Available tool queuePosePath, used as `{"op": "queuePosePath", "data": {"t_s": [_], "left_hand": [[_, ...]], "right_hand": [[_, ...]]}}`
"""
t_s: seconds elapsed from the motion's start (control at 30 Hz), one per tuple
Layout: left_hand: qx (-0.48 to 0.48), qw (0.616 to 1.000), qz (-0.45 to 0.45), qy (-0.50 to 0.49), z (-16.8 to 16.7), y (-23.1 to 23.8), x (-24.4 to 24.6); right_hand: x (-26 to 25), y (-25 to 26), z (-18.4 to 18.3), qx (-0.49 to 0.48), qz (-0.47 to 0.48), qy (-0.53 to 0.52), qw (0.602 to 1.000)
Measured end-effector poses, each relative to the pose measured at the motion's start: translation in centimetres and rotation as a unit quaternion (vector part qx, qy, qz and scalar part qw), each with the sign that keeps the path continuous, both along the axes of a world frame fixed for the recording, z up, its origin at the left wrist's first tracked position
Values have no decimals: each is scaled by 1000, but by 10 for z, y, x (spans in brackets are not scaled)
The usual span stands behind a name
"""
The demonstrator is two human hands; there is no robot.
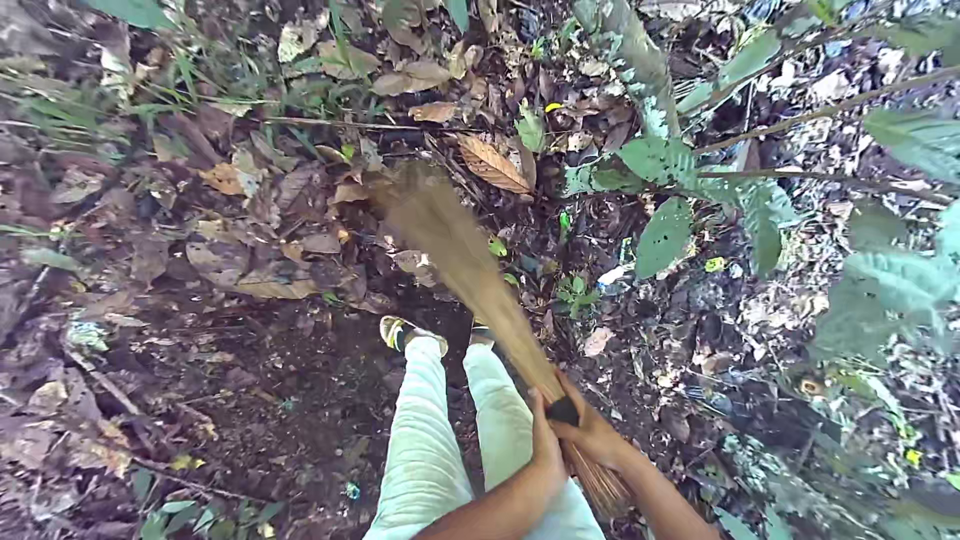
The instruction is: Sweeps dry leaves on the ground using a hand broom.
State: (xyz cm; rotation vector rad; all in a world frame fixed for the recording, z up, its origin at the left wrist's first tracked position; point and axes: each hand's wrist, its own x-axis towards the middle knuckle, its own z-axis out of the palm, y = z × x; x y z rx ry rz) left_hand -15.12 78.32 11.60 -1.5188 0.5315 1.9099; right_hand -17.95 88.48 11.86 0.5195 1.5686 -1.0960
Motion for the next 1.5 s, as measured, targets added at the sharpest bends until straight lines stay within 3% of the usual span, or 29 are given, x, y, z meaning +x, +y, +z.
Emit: {"op": "queuePosePath", "data": {"t_s": [0.1, 0.2, 0.27, 0.33, 0.43, 0.5, 0.6, 0.67, 0.73, 0.83, 0.9, 0.97, 1.1, 1.17, 1.27, 1.4, 1.5], "left_hand": [[42, 997, -58, 40, -52, -14, -50], [-26, 998, 20, 48, -91, -22, -70], [-59, 994, 79, 41, -77, -13, -57], [-43, 995, 87, 15, -37, 4, -48], [27, 998, 55, -5, 1, 20, -46], [56, 998, 16, 20, -14, 14, -62], [37, 997, -13, 73, -69, -9, -113], [-21, 996, 59, 61, -94, -16, -136], [-48, 988, 140, 46, -87, -9, -141], [-42, 985, 162, 40, -33, 14, -130], [-15, 992, 121, 42, -6, 25, -119], [29, 996, 67, 55, -8, 22, -117], [40, 996, -17, 77, -72, -36, -149], [-16, 997, 26, 64, -107, -77, -154], [-136, 967, 207, 53, -131, -123, -133], [-206, 899, 383, 39, -106, -138, -124], [-199, 905, 373, 46, -63, -130, -110]], "right_hand": [[-27, -23, -42, 97, -137, 41, 985], [-63, -41, -84, 79, -79, 11, 994], [-63, -31, -78, 20, 19, 7, 1000], [-60, -9, -43, 2, 83, 12, 996], [-57, 13, 5, 42, 72, 8, 997], [-58, 7, -2, 98, 3, 41, 994], [-99, -21, -62, 132, -75, 66, 986], [-137, -36, -91, 107, -4, 36, 994], [-162, -37, -82, 57, 112, 14, 992], [-165, -13, -22, -7, 158, 28, 987], [-155, 4, 11, -13, 133, 38, 990], [-138, 6, 17, 24, 52, 63, 996], [-137, -49, -55, 121, -92, 78, 985], [-150, -94, -99, 109, -44, 62, 991], [-166, -162, -126, -2, 145, 24, 989], [-179, -200, -105, -113, 340, 33, 933], [-170, -188, -64, -144, 361, 70, 919]]}}
